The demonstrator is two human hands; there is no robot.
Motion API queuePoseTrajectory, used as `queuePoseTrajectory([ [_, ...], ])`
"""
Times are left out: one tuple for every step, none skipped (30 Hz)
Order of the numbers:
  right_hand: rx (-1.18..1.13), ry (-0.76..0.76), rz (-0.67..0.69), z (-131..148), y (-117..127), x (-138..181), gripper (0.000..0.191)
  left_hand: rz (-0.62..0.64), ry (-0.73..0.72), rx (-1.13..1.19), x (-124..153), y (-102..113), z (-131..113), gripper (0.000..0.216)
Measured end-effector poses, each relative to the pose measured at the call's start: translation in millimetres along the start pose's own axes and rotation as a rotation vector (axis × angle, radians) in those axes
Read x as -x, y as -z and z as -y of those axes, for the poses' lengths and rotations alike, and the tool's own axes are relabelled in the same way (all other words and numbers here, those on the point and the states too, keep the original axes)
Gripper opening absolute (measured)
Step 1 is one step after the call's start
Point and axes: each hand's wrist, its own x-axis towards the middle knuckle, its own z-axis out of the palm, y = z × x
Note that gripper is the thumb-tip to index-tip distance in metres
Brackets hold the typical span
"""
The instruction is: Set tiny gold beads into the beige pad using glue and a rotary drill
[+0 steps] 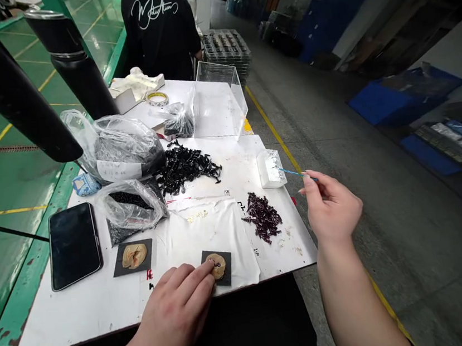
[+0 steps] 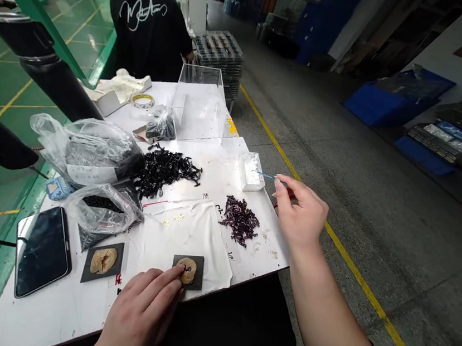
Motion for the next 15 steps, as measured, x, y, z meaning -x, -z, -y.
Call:
queuePoseTrajectory([
  [0.007, -0.002, -0.020, 0.0, -2.0, -1.0, 0.039, -0.004, -0.003, -0.004, -0.3, -0.1, 0.1, 0.021],
  [0.014, -0.002, -0.038, 0.0, -3.9, -2.2, 0.038, -0.009, -0.008, -0.007, -0.5, -0.4, 0.2, 0.021],
  [0.021, 0.003, -0.044, 0.1, -5.4, -3.3, 0.037, -0.014, -0.011, -0.010, -0.5, -0.7, 0.3, 0.022],
  [0.029, 0.012, -0.032, 0.2, -6.5, -4.4, 0.037, -0.018, -0.012, -0.012, -0.4, -1.0, 0.4, 0.022],
  [0.042, 0.018, -0.016, 0.4, -7.2, -5.1, 0.037, -0.022, -0.014, -0.013, -0.2, -1.2, 0.3, 0.022],
  [0.056, 0.020, 0.002, 0.5, -7.4, -5.6, 0.038, -0.023, -0.012, -0.013, 0.1, -1.4, 0.2, 0.023],
  [0.067, 0.019, 0.020, 0.6, -7.2, -5.6, 0.038, -0.021, -0.008, -0.012, 0.3, -1.4, 0.1, 0.023],
  [0.074, 0.017, 0.032, 0.5, -6.7, -5.2, 0.038, -0.019, -0.007, -0.009, 0.5, -1.2, 0.0, 0.023],
  [0.074, 0.015, 0.037, 0.4, -5.9, -4.3, 0.037, -0.014, -0.007, -0.005, 0.5, -1.0, -0.1, 0.023],
  [0.067, 0.014, 0.034, 0.0, -4.9, -3.0, 0.037, -0.010, -0.009, -0.003, 0.5, -0.7, -0.2, 0.023],
  [0.057, 0.016, 0.030, -0.7, -3.7, -1.2, 0.036, -0.008, -0.011, -0.001, 0.5, -0.4, -0.2, 0.023],
  [0.047, 0.019, 0.026, -1.6, -2.2, 1.0, 0.036, -0.004, -0.014, 0.001, 0.4, -0.2, -0.3, 0.022],
  [0.043, 0.020, 0.028, -2.5, -0.5, 3.6, 0.035, -0.002, -0.014, 0.004, 0.4, 0.1, -0.3, 0.022],
  [0.045, 0.022, 0.036, -3.4, 1.6, 6.7, 0.034, 0.003, -0.011, 0.007, 0.4, 0.3, -0.5, 0.022],
  [0.051, 0.025, 0.051, -3.9, 4.0, 10.3, 0.035, 0.006, -0.005, 0.012, 0.5, 0.4, -0.6, 0.021],
])
